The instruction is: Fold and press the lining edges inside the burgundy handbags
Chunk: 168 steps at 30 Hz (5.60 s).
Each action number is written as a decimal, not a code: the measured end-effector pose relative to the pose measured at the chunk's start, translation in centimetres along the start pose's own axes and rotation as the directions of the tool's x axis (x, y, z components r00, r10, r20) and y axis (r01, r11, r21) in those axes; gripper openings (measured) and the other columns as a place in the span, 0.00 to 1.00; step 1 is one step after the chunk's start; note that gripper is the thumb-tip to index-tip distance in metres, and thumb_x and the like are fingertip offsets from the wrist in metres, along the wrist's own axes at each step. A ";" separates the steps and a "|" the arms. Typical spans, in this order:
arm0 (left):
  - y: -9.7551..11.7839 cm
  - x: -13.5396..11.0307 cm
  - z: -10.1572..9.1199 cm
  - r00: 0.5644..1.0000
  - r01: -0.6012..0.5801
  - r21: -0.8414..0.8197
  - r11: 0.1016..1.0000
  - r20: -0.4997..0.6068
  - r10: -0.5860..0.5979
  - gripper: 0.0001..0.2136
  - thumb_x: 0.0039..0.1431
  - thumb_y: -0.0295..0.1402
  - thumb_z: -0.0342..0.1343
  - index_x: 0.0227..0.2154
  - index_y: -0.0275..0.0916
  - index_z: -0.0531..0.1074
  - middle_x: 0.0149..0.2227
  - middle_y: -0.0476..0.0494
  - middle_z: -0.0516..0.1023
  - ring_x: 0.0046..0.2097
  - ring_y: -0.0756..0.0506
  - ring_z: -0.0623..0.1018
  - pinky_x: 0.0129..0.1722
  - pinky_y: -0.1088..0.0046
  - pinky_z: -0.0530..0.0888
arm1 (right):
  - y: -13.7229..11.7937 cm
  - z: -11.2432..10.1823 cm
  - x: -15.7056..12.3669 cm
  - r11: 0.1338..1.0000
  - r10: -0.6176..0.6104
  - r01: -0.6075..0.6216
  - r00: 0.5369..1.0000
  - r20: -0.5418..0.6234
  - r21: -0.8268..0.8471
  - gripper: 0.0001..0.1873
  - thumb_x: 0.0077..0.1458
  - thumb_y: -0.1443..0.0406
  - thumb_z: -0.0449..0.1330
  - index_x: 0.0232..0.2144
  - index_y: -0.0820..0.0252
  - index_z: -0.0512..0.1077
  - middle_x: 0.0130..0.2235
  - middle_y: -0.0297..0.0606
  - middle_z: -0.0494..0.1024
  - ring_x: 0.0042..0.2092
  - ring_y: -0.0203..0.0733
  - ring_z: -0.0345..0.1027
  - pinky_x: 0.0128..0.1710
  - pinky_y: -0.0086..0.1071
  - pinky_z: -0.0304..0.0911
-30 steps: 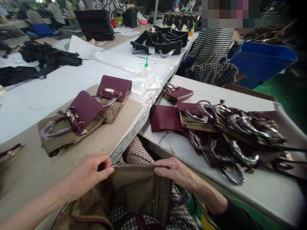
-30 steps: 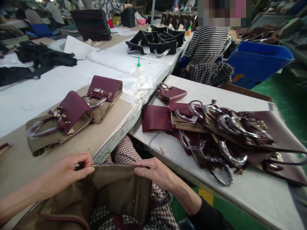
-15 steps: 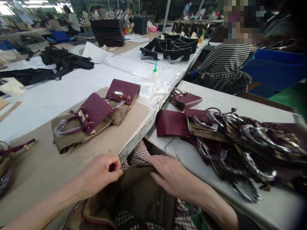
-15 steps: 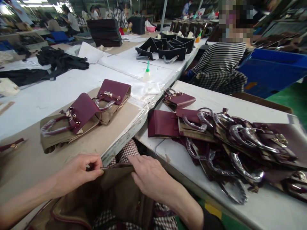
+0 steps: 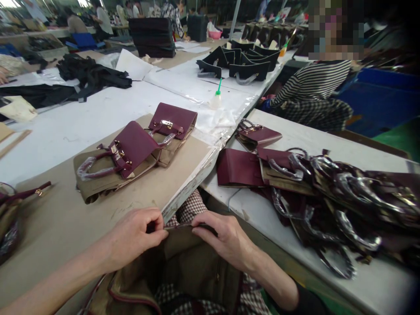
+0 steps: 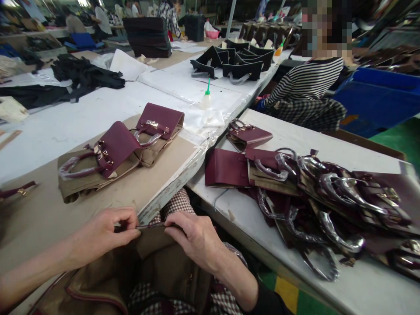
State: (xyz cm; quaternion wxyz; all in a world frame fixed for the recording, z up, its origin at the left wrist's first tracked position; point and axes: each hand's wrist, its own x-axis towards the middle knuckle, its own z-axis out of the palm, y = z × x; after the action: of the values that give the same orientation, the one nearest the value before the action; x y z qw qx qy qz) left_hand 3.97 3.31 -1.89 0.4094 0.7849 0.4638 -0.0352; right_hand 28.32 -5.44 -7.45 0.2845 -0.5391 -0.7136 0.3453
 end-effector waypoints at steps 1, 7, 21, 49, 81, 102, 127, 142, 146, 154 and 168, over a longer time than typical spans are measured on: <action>0.1 -0.1 0.0 1.000 0.002 0.000 1.000 0.001 -0.002 0.10 0.57 0.35 0.57 0.23 0.39 0.66 0.26 0.54 0.72 0.32 0.48 0.72 0.33 0.73 0.62 | 0.0 0.1 0.0 1.000 -0.013 0.013 1.000 -0.008 -0.002 0.04 0.65 0.65 0.59 0.42 0.53 0.72 0.40 0.29 0.79 0.40 0.36 0.73 0.41 0.27 0.63; 0.4 -0.3 -0.2 1.000 -0.004 -0.005 1.000 0.006 0.004 0.10 0.57 0.36 0.57 0.23 0.39 0.67 0.26 0.54 0.72 0.32 0.48 0.72 0.33 0.73 0.63 | -0.3 0.2 -0.1 0.999 -0.048 0.048 0.998 -0.031 -0.001 0.05 0.64 0.65 0.61 0.43 0.53 0.73 0.40 0.31 0.80 0.41 0.37 0.74 0.42 0.28 0.64; 0.5 -0.9 -0.1 1.000 -0.006 -0.015 1.000 -0.008 0.006 0.10 0.56 0.35 0.57 0.23 0.39 0.66 0.26 0.54 0.72 0.32 0.48 0.71 0.33 0.73 0.63 | -0.5 0.5 -0.3 0.995 -0.094 0.093 0.994 -0.057 -0.029 0.05 0.63 0.67 0.61 0.42 0.54 0.74 0.40 0.32 0.81 0.40 0.38 0.74 0.41 0.28 0.66; 0.6 -0.9 -0.1 1.000 -0.015 -0.006 1.000 -0.006 0.015 0.10 0.56 0.35 0.57 0.23 0.39 0.67 0.26 0.53 0.72 0.32 0.48 0.72 0.33 0.73 0.63 | -1.2 0.4 0.0 0.997 -0.036 0.032 0.997 -0.062 -0.064 0.03 0.63 0.66 0.61 0.37 0.55 0.76 0.38 0.33 0.82 0.38 0.38 0.75 0.39 0.28 0.65; 0.3 -0.1 0.2 0.999 0.052 -0.018 0.998 -0.010 -0.053 0.09 0.52 0.36 0.58 0.22 0.39 0.67 0.20 0.56 0.66 0.25 0.51 0.64 0.25 0.75 0.58 | -2.3 0.2 2.6 0.988 0.143 -0.145 0.989 0.038 0.052 0.08 0.49 0.73 0.61 0.27 0.57 0.78 0.28 0.30 0.76 0.31 0.35 0.68 0.31 0.27 0.58; -0.7 -0.2 0.5 1.000 -0.014 -0.110 0.994 -0.006 0.014 0.09 0.53 0.35 0.60 0.24 0.39 0.67 0.25 0.54 0.73 0.29 0.50 0.69 0.30 0.75 0.64 | -3.1 1.2 4.0 0.999 0.026 -0.014 0.970 0.242 -0.050 0.11 0.63 0.61 0.60 0.46 0.41 0.79 0.37 0.27 0.84 0.38 0.41 0.77 0.35 0.30 0.60; -2.3 -1.2 -1.0 0.987 0.079 -0.196 0.977 0.154 -0.049 0.09 0.58 0.38 0.59 0.34 0.39 0.80 0.28 0.53 0.74 0.33 0.49 0.70 0.32 0.77 0.62 | -3.1 1.6 5.0 1.000 0.009 -0.009 0.941 0.338 0.000 0.11 0.60 0.56 0.61 0.29 0.53 0.79 0.23 0.27 0.67 0.29 0.34 0.60 0.31 0.28 0.49; -1.5 -2.7 -0.7 0.994 -0.012 -0.037 0.999 0.112 0.016 0.12 0.63 0.38 0.54 0.32 0.40 0.80 0.24 0.55 0.67 0.30 0.51 0.67 0.30 0.77 0.59 | -4.1 1.1 5.8 0.996 -0.078 0.091 0.888 0.453 -0.008 0.12 0.62 0.55 0.59 0.36 0.53 0.79 0.27 0.30 0.75 0.30 0.37 0.66 0.30 0.28 0.51; -2.0 -2.6 -1.0 0.991 0.028 -0.024 0.999 0.133 -0.025 0.10 0.61 0.40 0.55 0.33 0.41 0.79 0.24 0.55 0.67 0.30 0.51 0.68 0.29 0.77 0.59 | -4.2 2.2 6.2 0.980 -0.097 0.159 0.905 0.413 -0.118 0.13 0.65 0.57 0.58 0.33 0.54 0.79 0.27 0.32 0.77 0.31 0.38 0.68 0.28 0.29 0.47; -2.3 -3.5 -2.3 0.973 0.060 0.209 0.976 0.205 -0.104 0.16 0.67 0.41 0.46 0.26 0.39 0.69 0.22 0.53 0.66 0.28 0.49 0.67 0.27 0.75 0.58 | -2.4 1.2 5.6 0.940 -0.047 0.199 0.878 0.475 -0.275 0.16 0.69 0.56 0.52 0.39 0.57 0.77 0.31 0.38 0.81 0.34 0.44 0.73 0.32 0.32 0.53; -2.6 -4.7 -1.9 0.972 0.056 0.394 0.917 0.190 -0.141 0.21 0.70 0.45 0.41 0.26 0.40 0.69 0.25 0.46 0.73 0.28 0.45 0.71 0.30 0.71 0.58 | 1.3 -4.2 2.6 0.999 -0.012 0.039 0.779 0.626 -0.030 0.20 0.68 0.56 0.50 0.34 0.61 0.75 0.34 0.40 0.79 0.36 0.44 0.70 0.40 0.34 0.63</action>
State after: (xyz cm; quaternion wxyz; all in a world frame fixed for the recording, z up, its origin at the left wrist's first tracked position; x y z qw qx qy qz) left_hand -1.30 1.87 -0.16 0.2923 0.8171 0.4400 -0.2310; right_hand 31.67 -1.89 -5.85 0.0252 -0.3900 -0.7817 0.4860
